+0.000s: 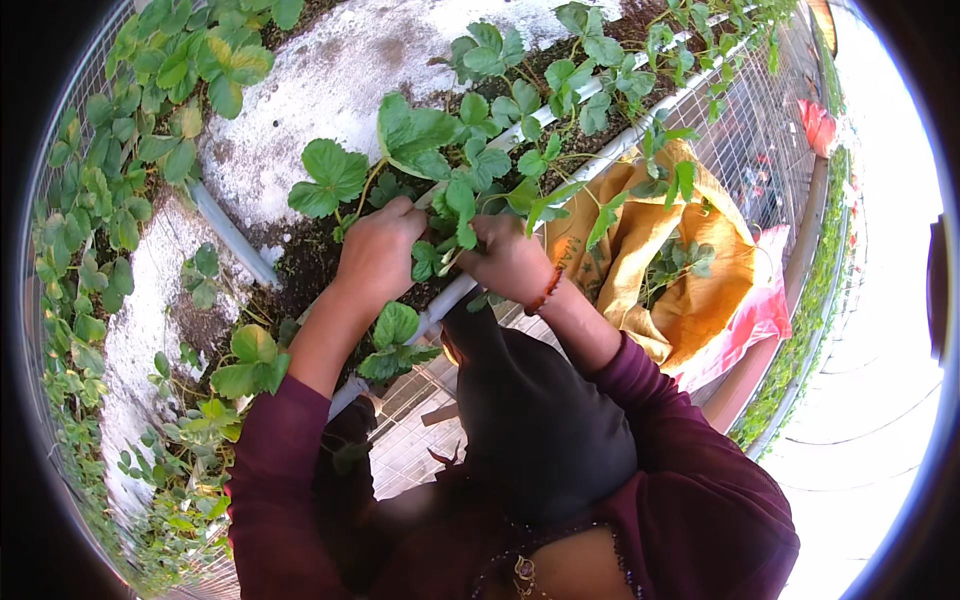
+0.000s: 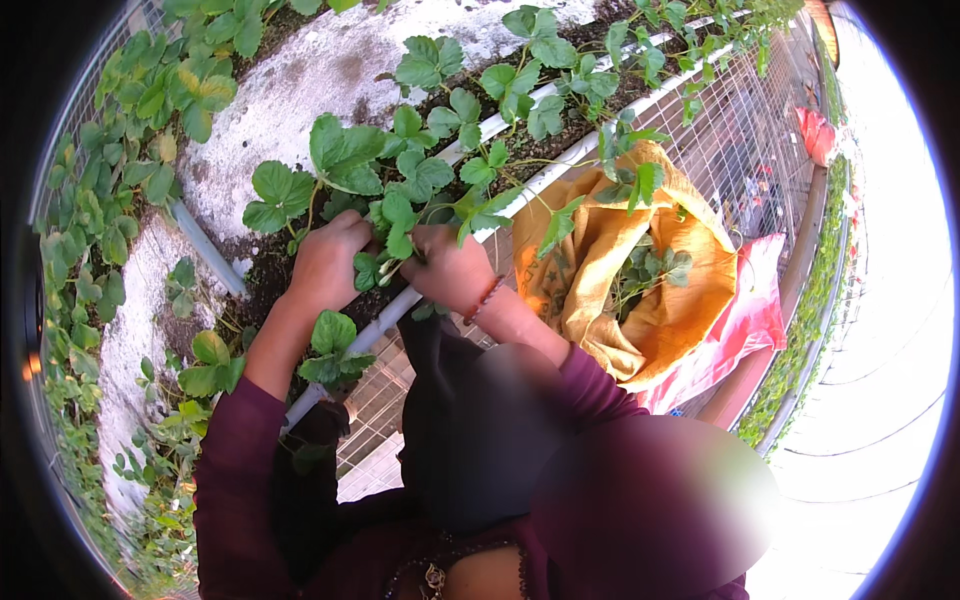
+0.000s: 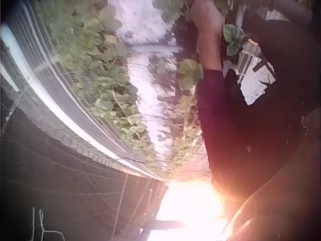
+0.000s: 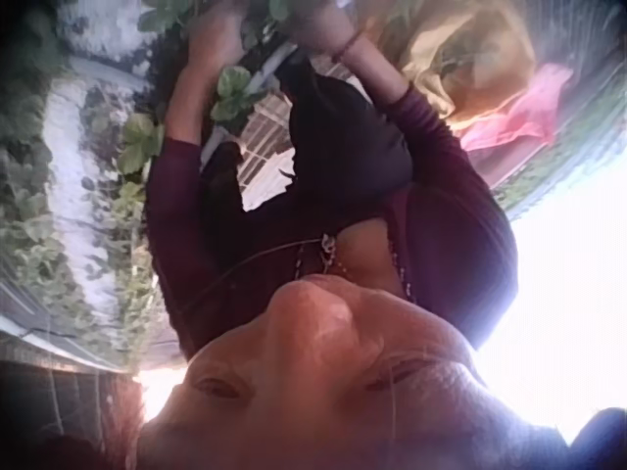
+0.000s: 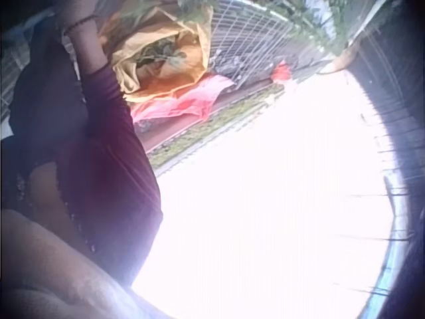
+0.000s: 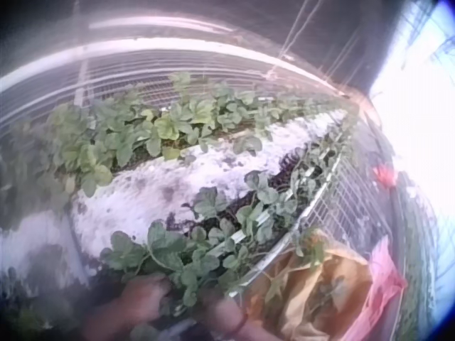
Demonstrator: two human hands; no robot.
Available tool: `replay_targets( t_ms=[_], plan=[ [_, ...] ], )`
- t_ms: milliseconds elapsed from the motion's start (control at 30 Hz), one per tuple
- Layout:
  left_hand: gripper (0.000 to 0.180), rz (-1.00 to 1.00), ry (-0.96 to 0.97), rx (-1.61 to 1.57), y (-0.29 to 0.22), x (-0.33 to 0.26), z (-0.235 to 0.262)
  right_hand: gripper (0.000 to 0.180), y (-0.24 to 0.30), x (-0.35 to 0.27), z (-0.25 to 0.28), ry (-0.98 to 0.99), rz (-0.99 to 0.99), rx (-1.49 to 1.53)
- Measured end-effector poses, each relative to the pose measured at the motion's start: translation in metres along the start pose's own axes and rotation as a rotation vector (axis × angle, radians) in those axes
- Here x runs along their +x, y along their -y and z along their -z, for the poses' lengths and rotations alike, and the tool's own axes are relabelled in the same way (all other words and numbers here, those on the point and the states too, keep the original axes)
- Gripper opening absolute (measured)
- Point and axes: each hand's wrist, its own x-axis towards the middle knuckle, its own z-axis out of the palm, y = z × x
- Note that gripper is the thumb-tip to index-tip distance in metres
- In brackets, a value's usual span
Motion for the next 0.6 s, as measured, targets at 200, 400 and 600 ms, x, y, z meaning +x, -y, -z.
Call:
replay_targets(
  t_ms=[200,400,600],
  plan=[
    [0.012,0.008,0.039,-0.027,-0.001,0.003,0.006,0.019,0.008,-0.006,-0.019,-0.154,-0.014,-0.22],
    [0.028,0.017,-0.021,0.034,-0.002,0.002,-0.004,0.017,0.0,-0.004,-0.026,-0.234,0.101,-0.263],
    [0.029,0.02,-0.068,0.037,-0.005,0.002,-0.007,0.014,0.002,-0.004,-0.027,-0.254,0.105,-0.265]
  ],
)
